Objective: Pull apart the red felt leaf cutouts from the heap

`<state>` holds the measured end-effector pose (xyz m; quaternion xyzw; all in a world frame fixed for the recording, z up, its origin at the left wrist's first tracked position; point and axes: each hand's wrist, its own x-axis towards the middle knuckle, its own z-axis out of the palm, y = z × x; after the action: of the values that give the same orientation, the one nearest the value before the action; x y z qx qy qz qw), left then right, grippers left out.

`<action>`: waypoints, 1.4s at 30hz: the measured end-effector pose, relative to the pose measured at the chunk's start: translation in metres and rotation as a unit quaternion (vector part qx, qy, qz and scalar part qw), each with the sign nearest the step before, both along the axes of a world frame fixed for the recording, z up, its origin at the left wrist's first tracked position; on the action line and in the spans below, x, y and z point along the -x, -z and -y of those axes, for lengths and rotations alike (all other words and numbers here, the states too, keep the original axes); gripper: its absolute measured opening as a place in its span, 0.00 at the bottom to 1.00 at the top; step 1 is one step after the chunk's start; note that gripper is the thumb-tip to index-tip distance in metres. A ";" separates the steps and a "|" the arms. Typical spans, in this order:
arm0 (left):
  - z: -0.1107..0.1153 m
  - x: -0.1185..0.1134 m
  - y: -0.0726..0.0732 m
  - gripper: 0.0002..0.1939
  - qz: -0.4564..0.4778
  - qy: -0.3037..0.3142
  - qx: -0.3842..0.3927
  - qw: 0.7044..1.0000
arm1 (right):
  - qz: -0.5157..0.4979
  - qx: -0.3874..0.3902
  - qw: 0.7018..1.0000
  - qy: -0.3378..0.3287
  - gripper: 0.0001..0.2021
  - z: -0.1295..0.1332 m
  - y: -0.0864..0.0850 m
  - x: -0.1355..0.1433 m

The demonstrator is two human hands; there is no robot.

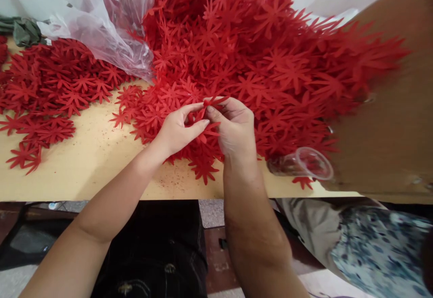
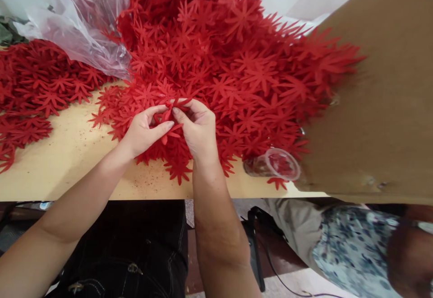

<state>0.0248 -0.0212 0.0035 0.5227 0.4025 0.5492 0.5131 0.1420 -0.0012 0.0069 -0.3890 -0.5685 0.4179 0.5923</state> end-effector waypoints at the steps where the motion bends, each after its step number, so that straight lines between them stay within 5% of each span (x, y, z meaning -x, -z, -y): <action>1: 0.000 0.000 0.002 0.16 -0.013 -0.009 -0.012 1.000 | 0.000 -0.007 1.000 0.008 0.07 0.000 0.000 0.001; 8: -0.001 0.007 -0.004 0.12 -0.032 -0.115 -0.030 0.992 | -0.016 -0.017 0.995 0.093 0.07 -0.006 0.010 0.002; 15: 0.001 0.006 -0.011 0.01 0.036 -0.081 0.029 0.996 | 0.000 0.007 0.992 0.128 0.20 -0.007 0.013 0.002; 21: -0.004 0.008 -0.009 0.06 0.075 -0.076 0.086 0.991 | 0.002 -0.007 0.991 0.131 0.15 -0.005 0.011 0.005; 30: 0.000 0.002 -0.007 0.06 0.037 -0.013 0.025 0.999 | 0.006 -0.026 0.992 0.121 0.12 0.002 0.002 0.016; 33: 0.001 0.000 -0.005 0.13 0.016 -0.030 0.013 0.999 | 0.005 -0.021 0.994 0.103 0.12 0.003 0.003 0.019; 42: 0.000 0.002 -0.006 0.04 0.027 -0.051 0.022 0.998 | -0.035 -0.013 0.994 0.104 0.13 -0.010 0.002 0.018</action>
<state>0.0233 -0.0212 0.0093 0.4748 0.4267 0.5794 0.5068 0.1241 0.0088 0.0048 -0.4233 -0.5096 0.3602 0.6568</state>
